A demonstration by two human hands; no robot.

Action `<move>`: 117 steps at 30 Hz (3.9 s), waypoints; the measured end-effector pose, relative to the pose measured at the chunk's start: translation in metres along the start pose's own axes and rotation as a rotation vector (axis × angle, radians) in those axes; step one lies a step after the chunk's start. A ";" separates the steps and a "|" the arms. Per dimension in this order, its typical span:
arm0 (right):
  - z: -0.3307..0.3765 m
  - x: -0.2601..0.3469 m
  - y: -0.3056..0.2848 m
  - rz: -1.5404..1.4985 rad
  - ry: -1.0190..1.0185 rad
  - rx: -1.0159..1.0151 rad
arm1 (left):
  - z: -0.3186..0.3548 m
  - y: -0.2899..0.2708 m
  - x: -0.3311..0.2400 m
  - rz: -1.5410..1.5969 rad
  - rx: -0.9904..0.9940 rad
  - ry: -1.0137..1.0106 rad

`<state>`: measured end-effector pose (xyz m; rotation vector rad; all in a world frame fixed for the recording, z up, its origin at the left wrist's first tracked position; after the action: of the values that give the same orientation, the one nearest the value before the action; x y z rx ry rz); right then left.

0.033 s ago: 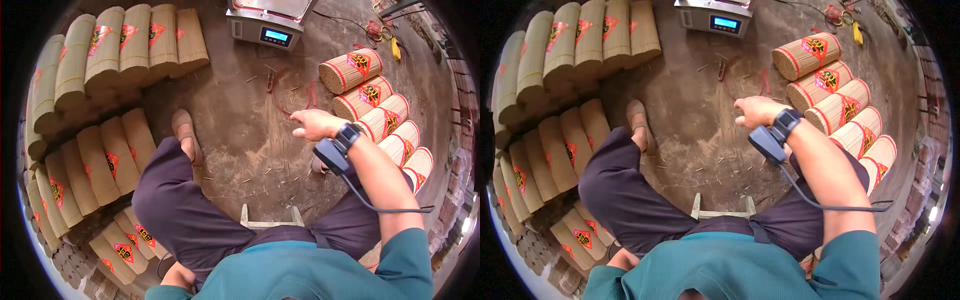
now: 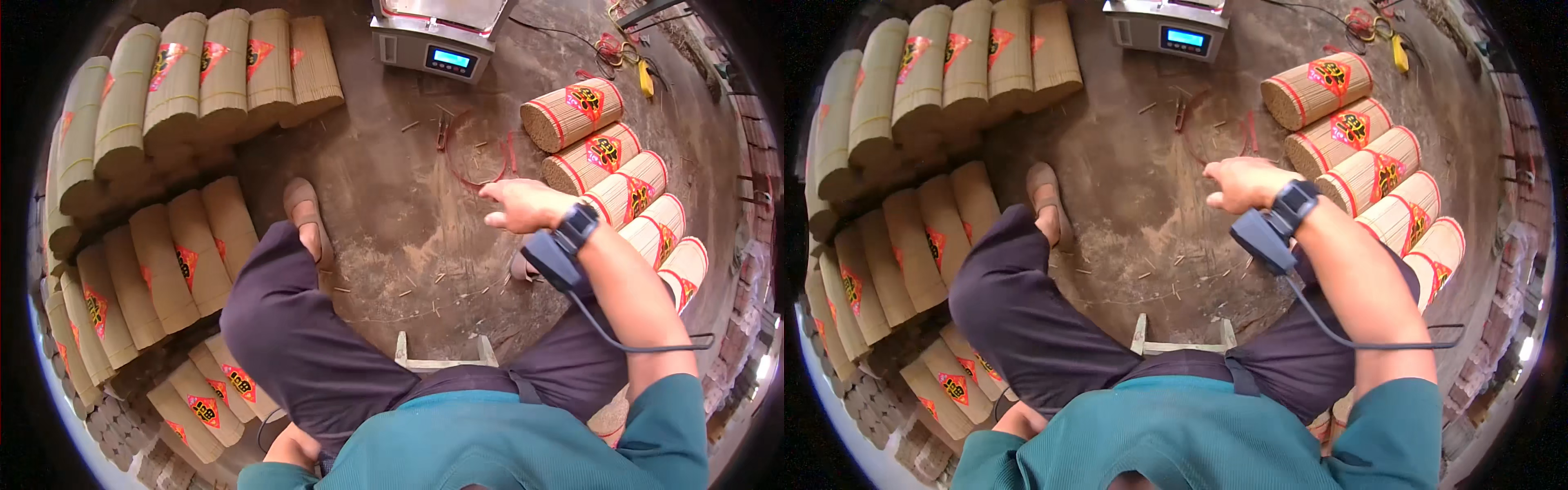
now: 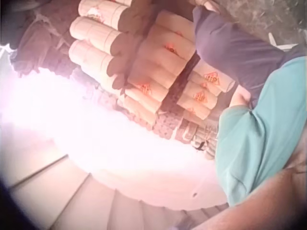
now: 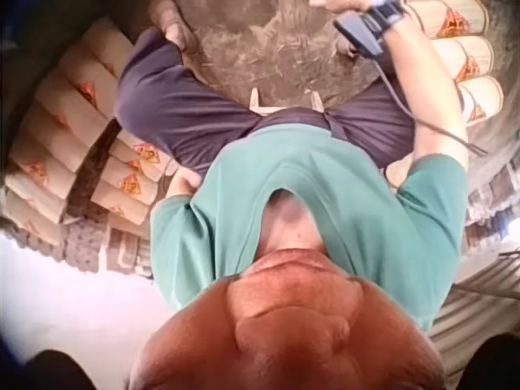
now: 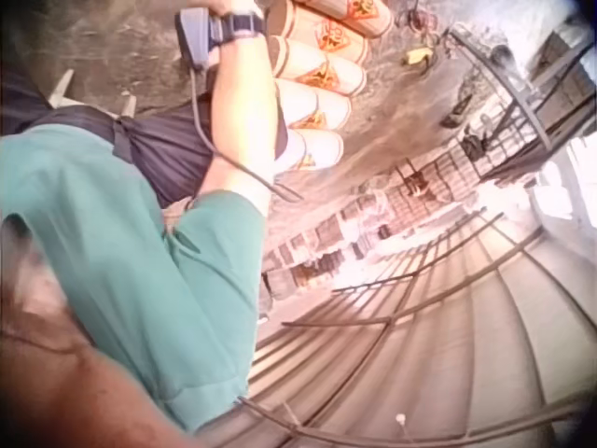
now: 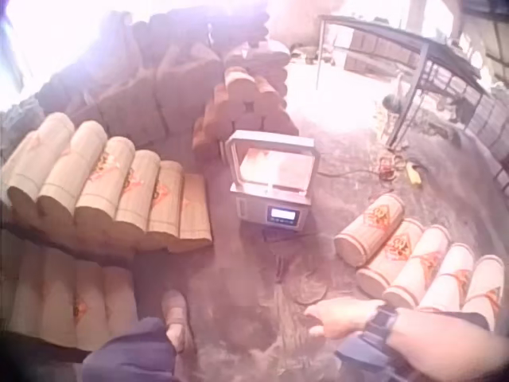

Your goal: Weighing large bundles of incense sticks on a digital scale and organizing them in stacks.

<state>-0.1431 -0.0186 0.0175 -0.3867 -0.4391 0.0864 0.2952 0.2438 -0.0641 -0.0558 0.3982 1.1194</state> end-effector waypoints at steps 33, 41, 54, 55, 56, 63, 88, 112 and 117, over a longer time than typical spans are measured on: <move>-0.003 0.013 -0.100 -0.163 0.006 -0.084 | -0.046 0.028 -0.022 0.682 0.663 -0.503; -0.012 0.015 -0.067 -0.241 0.043 -0.016 | -0.038 0.034 -0.025 0.734 0.614 -0.512; 0.025 0.029 -0.097 -0.224 0.016 -0.221 | -0.068 -0.113 0.014 0.010 0.480 -0.483; 0.029 0.030 -0.093 -0.257 0.015 -0.174 | -0.086 -0.107 -0.014 -0.003 0.457 -0.431; 0.032 0.033 -0.089 -0.269 -0.023 -0.193 | -0.092 -0.109 -0.043 -0.014 0.413 -0.394; 0.036 0.045 -0.079 -0.138 -0.008 -0.229 | -0.084 -0.114 -0.146 -0.085 0.254 -0.142; 0.187 0.127 0.004 -0.075 0.075 -0.709 | 0.220 -0.138 -0.318 -0.037 -0.513 1.152; 0.030 0.072 -0.094 -0.076 -0.017 -0.318 | -0.016 -0.014 -0.505 0.344 0.297 0.506; 0.032 0.084 -0.104 -0.035 -0.051 -0.446 | -0.018 -0.002 -0.545 0.114 0.400 0.661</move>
<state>-0.0813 -0.0903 0.1172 -0.8158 -0.5159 -0.0375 0.0882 -0.2325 0.1036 -0.0498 1.2217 1.0959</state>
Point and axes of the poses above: each hand's wrist, its own z-axis away from the middle knuckle, its own y-axis out of the palm, x = y × z, the point moved 6 cm from there along -z, towards the middle knuckle, and after that the axes turned 15 degrees about x, right-handed, at the moved point
